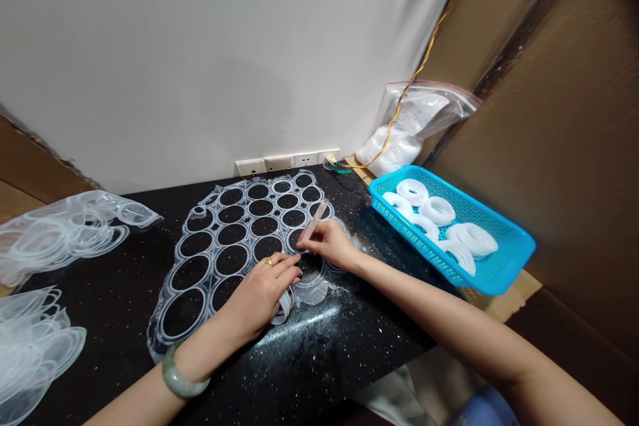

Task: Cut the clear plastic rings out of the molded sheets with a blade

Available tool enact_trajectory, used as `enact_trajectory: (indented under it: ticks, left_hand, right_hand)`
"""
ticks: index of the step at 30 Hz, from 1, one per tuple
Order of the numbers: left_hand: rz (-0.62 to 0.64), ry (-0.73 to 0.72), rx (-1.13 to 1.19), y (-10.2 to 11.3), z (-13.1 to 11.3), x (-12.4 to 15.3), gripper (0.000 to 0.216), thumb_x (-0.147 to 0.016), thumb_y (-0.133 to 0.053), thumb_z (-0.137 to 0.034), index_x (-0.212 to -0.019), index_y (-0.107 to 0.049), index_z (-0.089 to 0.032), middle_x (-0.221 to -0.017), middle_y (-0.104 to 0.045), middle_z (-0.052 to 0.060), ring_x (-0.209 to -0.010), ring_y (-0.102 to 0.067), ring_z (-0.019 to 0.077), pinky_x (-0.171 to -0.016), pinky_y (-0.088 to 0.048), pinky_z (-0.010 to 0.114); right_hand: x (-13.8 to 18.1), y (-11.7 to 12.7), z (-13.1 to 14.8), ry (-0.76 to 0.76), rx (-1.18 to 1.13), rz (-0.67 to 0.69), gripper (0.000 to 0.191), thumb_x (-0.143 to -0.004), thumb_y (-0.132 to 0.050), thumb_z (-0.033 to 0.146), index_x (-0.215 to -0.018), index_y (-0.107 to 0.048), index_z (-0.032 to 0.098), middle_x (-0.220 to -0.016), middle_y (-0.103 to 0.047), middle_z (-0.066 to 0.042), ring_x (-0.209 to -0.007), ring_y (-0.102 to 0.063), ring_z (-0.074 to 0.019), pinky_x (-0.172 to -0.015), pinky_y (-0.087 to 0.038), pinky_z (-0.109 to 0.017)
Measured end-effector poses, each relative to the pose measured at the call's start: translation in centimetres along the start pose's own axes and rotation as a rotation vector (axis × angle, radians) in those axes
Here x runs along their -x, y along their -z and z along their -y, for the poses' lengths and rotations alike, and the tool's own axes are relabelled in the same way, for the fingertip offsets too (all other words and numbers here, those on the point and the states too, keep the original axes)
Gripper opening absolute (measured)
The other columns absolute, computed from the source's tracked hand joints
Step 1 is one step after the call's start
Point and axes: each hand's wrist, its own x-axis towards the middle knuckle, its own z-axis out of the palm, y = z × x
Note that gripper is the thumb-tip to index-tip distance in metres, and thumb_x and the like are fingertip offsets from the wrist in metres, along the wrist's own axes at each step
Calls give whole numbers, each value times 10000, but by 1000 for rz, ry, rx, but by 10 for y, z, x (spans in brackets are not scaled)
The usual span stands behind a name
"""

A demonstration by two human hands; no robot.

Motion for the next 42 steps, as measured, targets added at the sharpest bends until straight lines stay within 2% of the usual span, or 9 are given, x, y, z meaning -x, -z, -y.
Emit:
enact_trajectory:
  ticks: [11, 19, 22, 26, 31, 33, 35, 40, 42]
  left_hand:
    - [1, 31, 38, 3, -2, 0, 273, -954, -416, -106, -1079, -655, -148, -1277, -632, 153, -1150, -560, 283, -909, -504, 484]
    - [36, 61, 72, 4, -2, -2, 276, -949, -402, -74, -1071, -639, -144, -1274, -621, 150, -1149, -538, 279, -908, -491, 450]
    - [27, 56, 161, 5, 1, -5, 269, -944, -394, -58, -1016, -640, -141, -1178, -655, 132, -1079, -551, 254, -891, -490, 411]
    - [16, 53, 267, 8, 2, -8, 289, -975, -353, -97, -933, -635, -145, -1023, -674, 102, -1002, -556, 233, -867, -486, 385]
    - [-2, 72, 368, 12, 0, -3, 301, -1004, -341, -154, -1030, -640, -160, -1075, -670, 92, -1022, -563, 210, -904, -485, 370]
    - [4, 85, 379, 13, 0, 0, 316, -1010, -331, -165, -1056, -644, -162, -1116, -665, 100, -1045, -566, 207, -928, -482, 378]
    - [16, 93, 370, 13, 1, 2, 325, -1013, -328, -175, -1067, -648, -161, -1194, -648, 111, -1087, -560, 214, -951, -477, 394]
    - [24, 84, 367, 17, 0, 2, 332, -1008, -322, -162, -1058, -650, -159, -1206, -647, 122, -1143, -557, 223, -963, -481, 404]
    - [34, 77, 362, 20, 0, 1, 342, -1010, -307, -166, -1037, -648, -150, -1189, -651, 132, -1129, -568, 231, -955, -486, 415]
  right_hand:
    - [3, 1, 0, 30, 105, -10, 112, -747, -732, 261, -743, -744, 150, -679, -709, -31, -594, -597, -145, -565, -430, -238]
    - [5, 0, 1, 115, 207, 8, 84, -787, -726, 249, -764, -752, 172, -696, -722, -29, -609, -629, -158, -577, -434, -243]
    - [8, 1, 5, 207, 347, 29, 78, -821, -703, 233, -784, -749, 183, -757, -738, -36, -670, -655, -165, -618, -438, -246]
    - [12, 2, 11, 392, 655, 107, 174, -924, -592, 242, -859, -738, 175, -903, -742, -68, -791, -666, -162, -676, -421, -238]
    - [2, 7, 19, 411, 1075, 149, 188, -934, -543, 169, -923, -731, 175, -856, -723, -67, -734, -635, -151, -598, -347, -246]
    - [-12, 14, 24, 380, 1149, 86, 190, -925, -543, 149, -934, -730, 180, -873, -725, -63, -740, -636, -152, -586, -332, -248]
    - [-30, 23, 31, 353, 1150, -35, 208, -941, -525, 177, -930, -732, 188, -906, -730, -60, -760, -642, -152, -597, -338, -241]
    - [-79, 50, 40, 240, 865, -474, 239, -939, -549, 294, -880, -746, 172, -835, -737, -74, -747, -653, -176, -643, -400, -249]
    - [-90, 57, 38, 235, 742, -583, 217, -910, -584, 297, -866, -750, 164, -812, -735, -80, -737, -652, -188, -651, -425, -266]
